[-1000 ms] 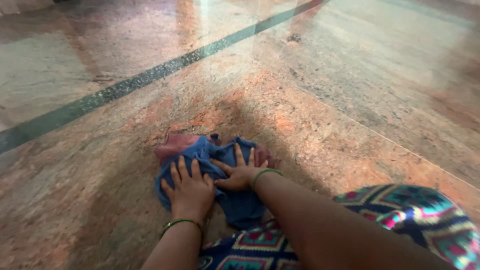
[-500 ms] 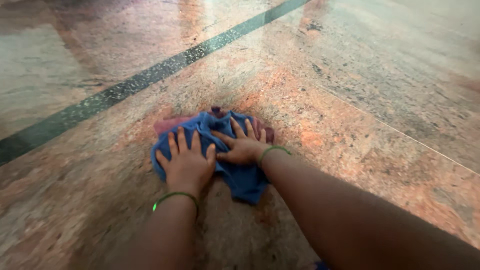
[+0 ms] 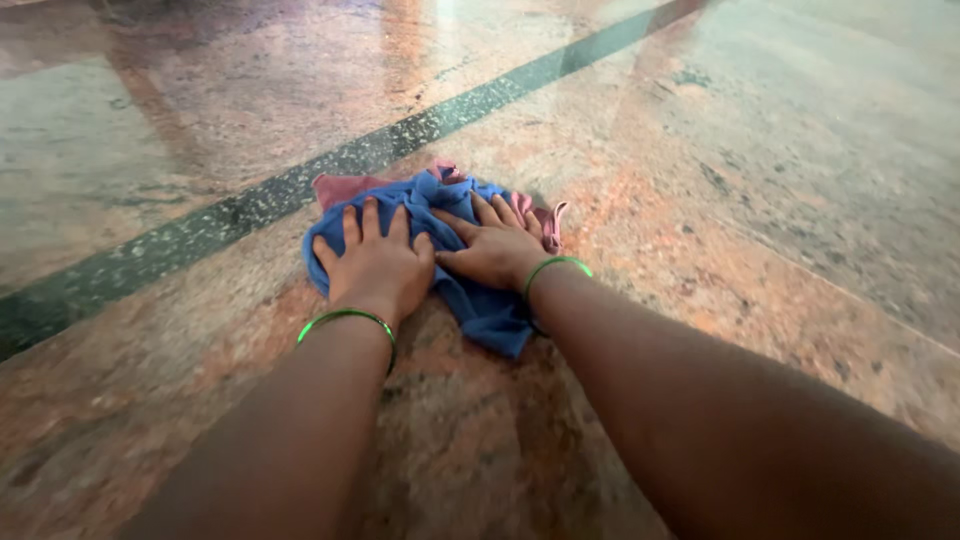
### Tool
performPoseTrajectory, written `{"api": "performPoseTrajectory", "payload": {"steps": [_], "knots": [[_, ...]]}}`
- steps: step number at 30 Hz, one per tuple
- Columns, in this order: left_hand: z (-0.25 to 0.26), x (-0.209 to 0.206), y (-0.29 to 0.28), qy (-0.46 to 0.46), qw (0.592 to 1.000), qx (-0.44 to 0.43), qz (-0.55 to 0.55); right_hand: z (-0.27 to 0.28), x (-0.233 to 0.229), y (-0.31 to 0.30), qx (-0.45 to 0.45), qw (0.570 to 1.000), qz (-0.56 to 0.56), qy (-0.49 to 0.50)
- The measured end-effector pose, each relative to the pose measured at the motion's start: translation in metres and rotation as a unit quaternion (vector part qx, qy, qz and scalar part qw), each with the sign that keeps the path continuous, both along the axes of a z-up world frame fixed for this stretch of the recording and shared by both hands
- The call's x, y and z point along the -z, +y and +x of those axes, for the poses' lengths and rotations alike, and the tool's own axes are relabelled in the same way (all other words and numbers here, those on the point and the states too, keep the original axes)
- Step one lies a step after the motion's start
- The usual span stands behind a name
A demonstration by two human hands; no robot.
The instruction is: The person wipes the floor by hand using a cloth, moving the cloth back and forth across the stone surface in various directions.
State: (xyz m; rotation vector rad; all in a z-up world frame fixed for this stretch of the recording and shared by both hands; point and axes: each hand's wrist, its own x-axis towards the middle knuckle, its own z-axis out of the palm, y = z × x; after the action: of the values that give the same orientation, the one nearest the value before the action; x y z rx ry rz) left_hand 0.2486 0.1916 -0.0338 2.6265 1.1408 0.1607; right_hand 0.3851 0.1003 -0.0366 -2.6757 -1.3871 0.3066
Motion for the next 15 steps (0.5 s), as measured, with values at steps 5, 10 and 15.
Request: {"api": "performPoseTrajectory", "payload": {"steps": [5, 10, 15], "knots": [[0.015, 0.004, 0.014, 0.008, 1.000, -0.011, -0.016, 0.004, 0.011, 0.008, 0.000, 0.998, 0.033, -0.045], [0.004, 0.002, 0.003, 0.012, 0.999, -0.007, -0.036, -0.001, 0.019, 0.006, -0.016, 0.998, 0.036, -0.057], [-0.033, 0.000, -0.028, 0.017, 0.999, -0.016, -0.035, -0.034, 0.027, -0.016, -0.038, 0.997, 0.049, -0.048]]}}
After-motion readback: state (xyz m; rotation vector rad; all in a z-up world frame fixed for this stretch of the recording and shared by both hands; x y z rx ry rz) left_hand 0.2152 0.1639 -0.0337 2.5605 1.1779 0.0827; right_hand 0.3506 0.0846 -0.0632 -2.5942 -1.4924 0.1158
